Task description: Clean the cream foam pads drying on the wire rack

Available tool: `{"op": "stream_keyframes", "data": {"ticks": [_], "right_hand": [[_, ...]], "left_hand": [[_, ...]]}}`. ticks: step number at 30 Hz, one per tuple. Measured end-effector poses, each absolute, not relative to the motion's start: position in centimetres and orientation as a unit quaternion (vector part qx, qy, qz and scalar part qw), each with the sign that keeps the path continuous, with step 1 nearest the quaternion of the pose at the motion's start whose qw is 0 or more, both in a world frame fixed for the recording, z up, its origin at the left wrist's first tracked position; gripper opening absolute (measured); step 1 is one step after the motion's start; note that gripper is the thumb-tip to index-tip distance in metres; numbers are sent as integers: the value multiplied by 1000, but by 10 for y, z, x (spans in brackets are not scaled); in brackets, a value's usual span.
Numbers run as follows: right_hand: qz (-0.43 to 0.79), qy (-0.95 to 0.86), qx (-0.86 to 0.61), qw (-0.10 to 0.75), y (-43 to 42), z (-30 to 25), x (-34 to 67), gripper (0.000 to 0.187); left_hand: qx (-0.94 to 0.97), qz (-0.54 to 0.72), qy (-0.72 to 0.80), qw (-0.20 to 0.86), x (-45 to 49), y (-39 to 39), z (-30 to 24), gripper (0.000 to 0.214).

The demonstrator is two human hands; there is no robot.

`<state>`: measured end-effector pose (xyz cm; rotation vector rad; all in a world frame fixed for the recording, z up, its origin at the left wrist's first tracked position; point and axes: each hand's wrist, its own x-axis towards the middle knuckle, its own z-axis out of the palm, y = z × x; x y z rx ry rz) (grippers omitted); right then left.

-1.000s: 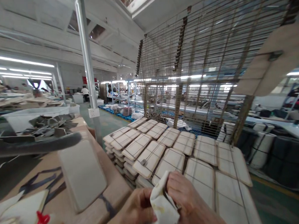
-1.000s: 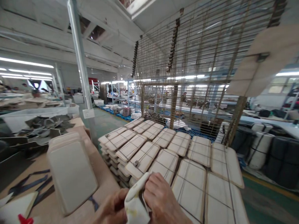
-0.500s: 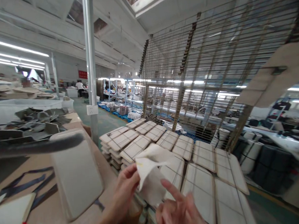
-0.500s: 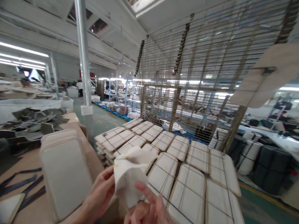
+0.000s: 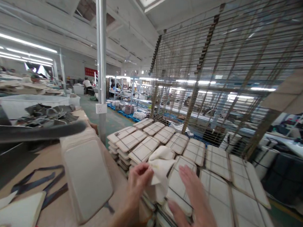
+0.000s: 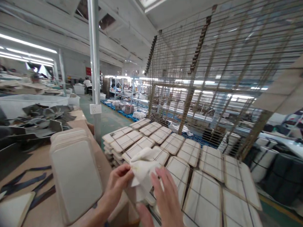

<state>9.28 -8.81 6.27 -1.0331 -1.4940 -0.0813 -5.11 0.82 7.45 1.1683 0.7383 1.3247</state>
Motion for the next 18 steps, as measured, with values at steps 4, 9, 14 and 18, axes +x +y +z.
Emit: {"op": "stream_keyframes", "data": {"ticks": [4, 9, 14, 18], "right_hand": [[80, -596, -505, 619, -57, 61, 77, 55], [196, -506, -492, 681, -37, 57, 66, 42], [252, -312, -548, 734, -42, 78, 97, 49], [171, -217, -599, 751, -57, 88, 148, 52]], "left_hand": [[539, 538, 246, 600, -36, -13, 79, 27], [461, 539, 206, 675, -28, -21, 85, 16], [322, 421, 8, 848, -40, -36, 91, 44], [238, 407, -68, 879, -57, -43, 97, 55]]}}
